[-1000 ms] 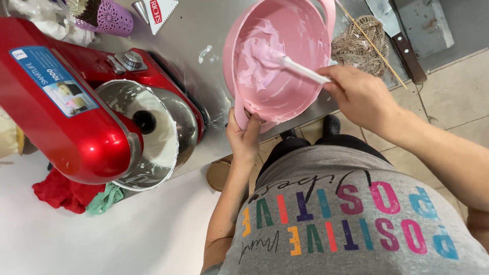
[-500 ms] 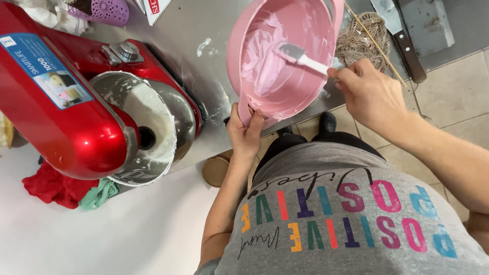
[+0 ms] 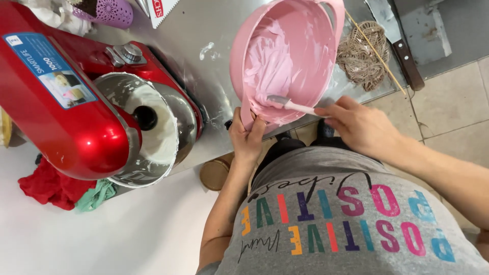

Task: Mixing purple food coloring into pink frosting in a bowl.

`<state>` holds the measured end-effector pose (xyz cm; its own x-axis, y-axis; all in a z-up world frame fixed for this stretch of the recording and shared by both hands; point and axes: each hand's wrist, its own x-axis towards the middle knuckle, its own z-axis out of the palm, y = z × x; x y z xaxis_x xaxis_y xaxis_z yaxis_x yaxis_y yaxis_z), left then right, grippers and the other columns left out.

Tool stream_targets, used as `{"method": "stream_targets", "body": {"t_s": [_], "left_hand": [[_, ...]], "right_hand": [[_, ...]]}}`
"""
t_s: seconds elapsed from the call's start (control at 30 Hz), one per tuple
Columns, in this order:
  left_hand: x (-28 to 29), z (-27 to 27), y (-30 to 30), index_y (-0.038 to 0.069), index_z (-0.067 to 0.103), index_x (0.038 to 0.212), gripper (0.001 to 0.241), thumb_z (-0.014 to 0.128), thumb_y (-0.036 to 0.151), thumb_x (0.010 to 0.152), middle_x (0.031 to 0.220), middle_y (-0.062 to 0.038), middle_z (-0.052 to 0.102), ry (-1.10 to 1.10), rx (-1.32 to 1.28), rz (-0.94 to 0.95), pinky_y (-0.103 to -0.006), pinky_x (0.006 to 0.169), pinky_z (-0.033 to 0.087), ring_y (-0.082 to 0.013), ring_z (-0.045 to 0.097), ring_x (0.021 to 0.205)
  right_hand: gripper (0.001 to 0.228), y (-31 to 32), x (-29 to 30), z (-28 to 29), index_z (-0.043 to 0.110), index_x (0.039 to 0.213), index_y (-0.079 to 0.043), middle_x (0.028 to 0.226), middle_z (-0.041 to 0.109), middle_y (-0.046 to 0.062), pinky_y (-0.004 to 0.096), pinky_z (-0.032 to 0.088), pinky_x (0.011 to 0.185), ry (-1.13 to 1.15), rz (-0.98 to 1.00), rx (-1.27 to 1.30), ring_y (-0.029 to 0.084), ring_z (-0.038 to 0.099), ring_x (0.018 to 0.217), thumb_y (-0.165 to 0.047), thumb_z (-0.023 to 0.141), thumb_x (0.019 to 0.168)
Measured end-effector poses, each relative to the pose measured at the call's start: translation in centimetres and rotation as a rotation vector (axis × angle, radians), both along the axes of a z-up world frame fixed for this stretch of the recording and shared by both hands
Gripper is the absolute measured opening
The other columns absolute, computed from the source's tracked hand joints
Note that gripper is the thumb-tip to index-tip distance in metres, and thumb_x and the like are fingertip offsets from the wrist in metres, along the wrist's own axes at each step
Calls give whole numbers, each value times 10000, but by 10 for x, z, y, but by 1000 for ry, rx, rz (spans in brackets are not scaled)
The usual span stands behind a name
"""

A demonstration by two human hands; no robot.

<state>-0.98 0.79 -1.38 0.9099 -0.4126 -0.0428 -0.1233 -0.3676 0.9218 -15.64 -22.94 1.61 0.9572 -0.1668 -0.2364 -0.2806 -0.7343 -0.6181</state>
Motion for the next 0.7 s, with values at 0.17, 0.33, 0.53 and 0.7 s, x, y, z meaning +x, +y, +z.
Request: {"method": "stream_targets", "body": {"t_s": [0.17, 0.33, 0.53, 0.7], "left_hand": [[-3, -1, 0, 132, 464, 840, 252, 648, 288, 912, 732, 46, 451, 41, 14, -23, -318, 602, 365, -115, 424, 657], [-5, 4, -2, 131, 491, 844, 249, 649, 315, 901, 716, 53, 479, 63, 19, -35, -312, 583, 375, -104, 446, 652], [-8, -9, -1, 109, 531, 898, 234, 649, 311, 901, 725, 47, 514, 42, -13, -21, -307, 567, 402, -104, 475, 636], [-10, -9, -5, 108, 495, 785, 246, 711, 192, 865, 612, -145, 515, -32, -106, -7, -341, 592, 442, -221, 536, 596]], "right_hand": [[322, -30, 11, 12, 655, 1370, -152, 1037, 595, 105, 400, 488, 356, 122, -72, -230, 278, 598, 566, -251, 526, 1093], [379, -50, 20, 15, 573, 1470, -195, 1153, 692, 148, 628, 543, 557, 230, -152, -346, 485, 702, 859, -280, 422, 1132], [402, -22, 20, 22, 557, 1463, -260, 946, 814, 22, 383, 632, 766, 580, -131, 111, 234, 762, 751, -241, 473, 1070], [321, -8, 15, 6, 645, 1304, -73, 762, 734, 103, 317, 472, 593, 272, -318, 621, 198, 588, 559, -104, 547, 1000]]}}
